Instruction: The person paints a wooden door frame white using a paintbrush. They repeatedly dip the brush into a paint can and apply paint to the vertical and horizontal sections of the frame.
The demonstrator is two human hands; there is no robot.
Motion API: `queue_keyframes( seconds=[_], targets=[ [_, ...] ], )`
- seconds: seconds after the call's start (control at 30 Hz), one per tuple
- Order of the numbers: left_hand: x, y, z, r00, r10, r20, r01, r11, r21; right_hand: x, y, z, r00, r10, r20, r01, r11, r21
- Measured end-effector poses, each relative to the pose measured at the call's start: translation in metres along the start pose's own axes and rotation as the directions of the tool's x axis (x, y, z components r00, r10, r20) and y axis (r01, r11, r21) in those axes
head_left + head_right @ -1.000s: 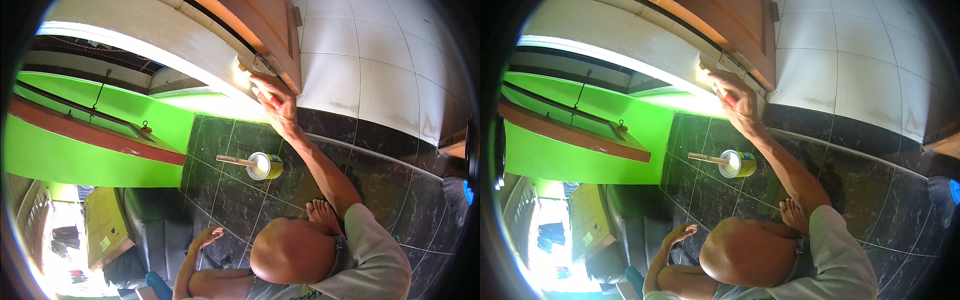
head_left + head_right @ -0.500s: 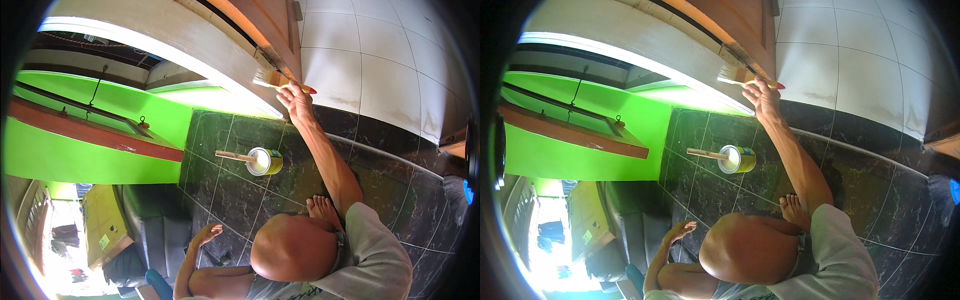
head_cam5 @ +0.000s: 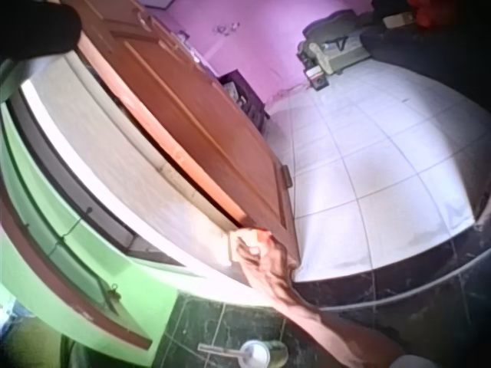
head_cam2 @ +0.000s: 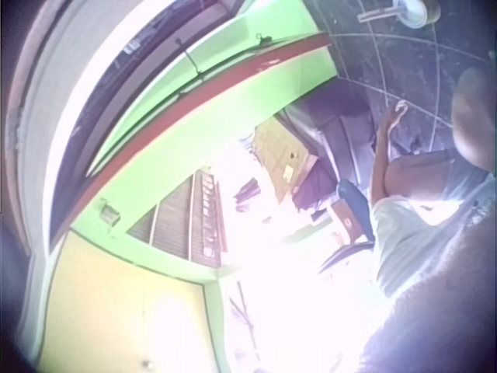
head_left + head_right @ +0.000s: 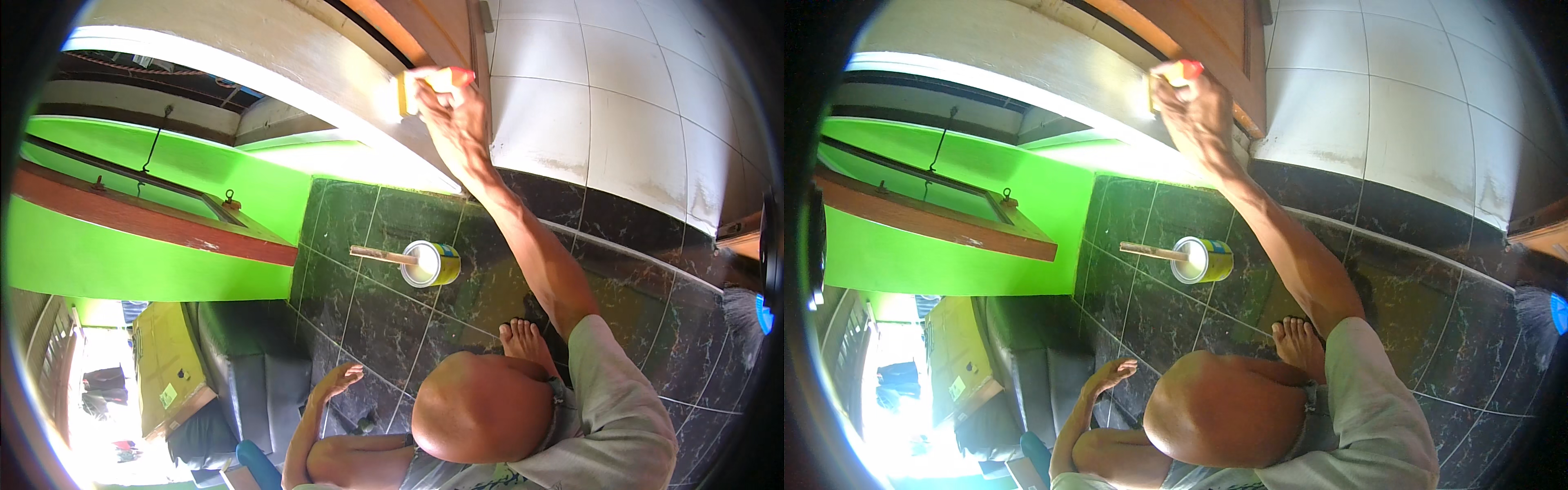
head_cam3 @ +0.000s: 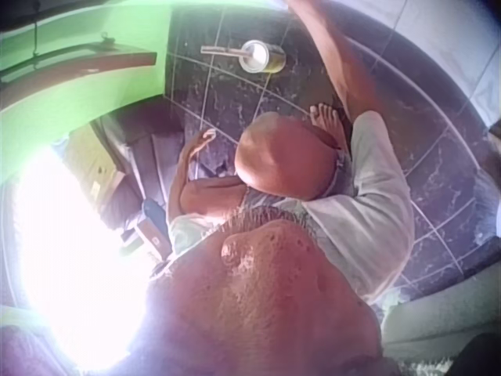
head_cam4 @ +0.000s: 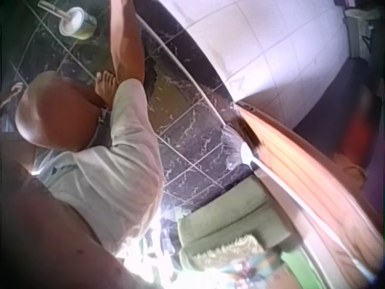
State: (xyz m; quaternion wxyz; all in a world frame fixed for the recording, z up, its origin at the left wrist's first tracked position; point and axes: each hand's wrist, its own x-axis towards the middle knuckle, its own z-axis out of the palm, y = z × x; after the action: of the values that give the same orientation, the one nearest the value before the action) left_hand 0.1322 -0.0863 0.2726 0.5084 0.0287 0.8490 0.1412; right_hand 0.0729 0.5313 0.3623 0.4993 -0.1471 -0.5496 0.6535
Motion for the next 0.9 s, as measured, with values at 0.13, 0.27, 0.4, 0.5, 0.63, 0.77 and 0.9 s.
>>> queue_keyframes(
  seconds=[0.13,0.27,0.4,0.5,0.63,0.77,0.9],
  targets=[
    [-0.004,-0.013,0.003,1.0,0.011,0.008,-0.011,1.0,0.021,0.008,-0.013,0.004,0.996,-0.081,0.026,0.064,0.915,0.399],
    [-0.008,-0.006,0.005,1.0,0.023,0.003,-0.023,0.999,-0.035,-0.021,0.033,-0.018,0.944,0.323,0.062,-0.294,0.742,0.603],
    [-0.001,-0.008,0.003,1.0,0.021,0.001,-0.021,1.0,0.004,-0.072,0.104,-0.047,0.846,0.532,0.022,-0.449,0.689,0.569],
    [-0.003,-0.007,0.004,1.0,0.022,0.007,-0.022,1.0,0.01,-0.1,0.129,-0.064,0.841,0.532,-0.094,-0.439,0.774,0.456],
    [-0.004,-0.008,0.005,1.0,0.008,-0.005,-0.008,1.0,-0.019,-0.11,0.113,-0.052,0.935,0.305,-0.179,-0.238,0.917,0.321],
    [0.001,-0.004,0.004,1.0,0.017,-0.007,-0.017,1.0,-0.021,-0.097,0.067,-0.002,0.967,-0.223,-0.125,0.243,0.952,0.184],
    [-0.008,-0.01,0.005,0.999,0.003,-0.035,-0.005,0.999,-0.048,-0.11,0.02,0.003,0.992,-0.119,0.047,0.109,0.977,0.183]
  ],
)
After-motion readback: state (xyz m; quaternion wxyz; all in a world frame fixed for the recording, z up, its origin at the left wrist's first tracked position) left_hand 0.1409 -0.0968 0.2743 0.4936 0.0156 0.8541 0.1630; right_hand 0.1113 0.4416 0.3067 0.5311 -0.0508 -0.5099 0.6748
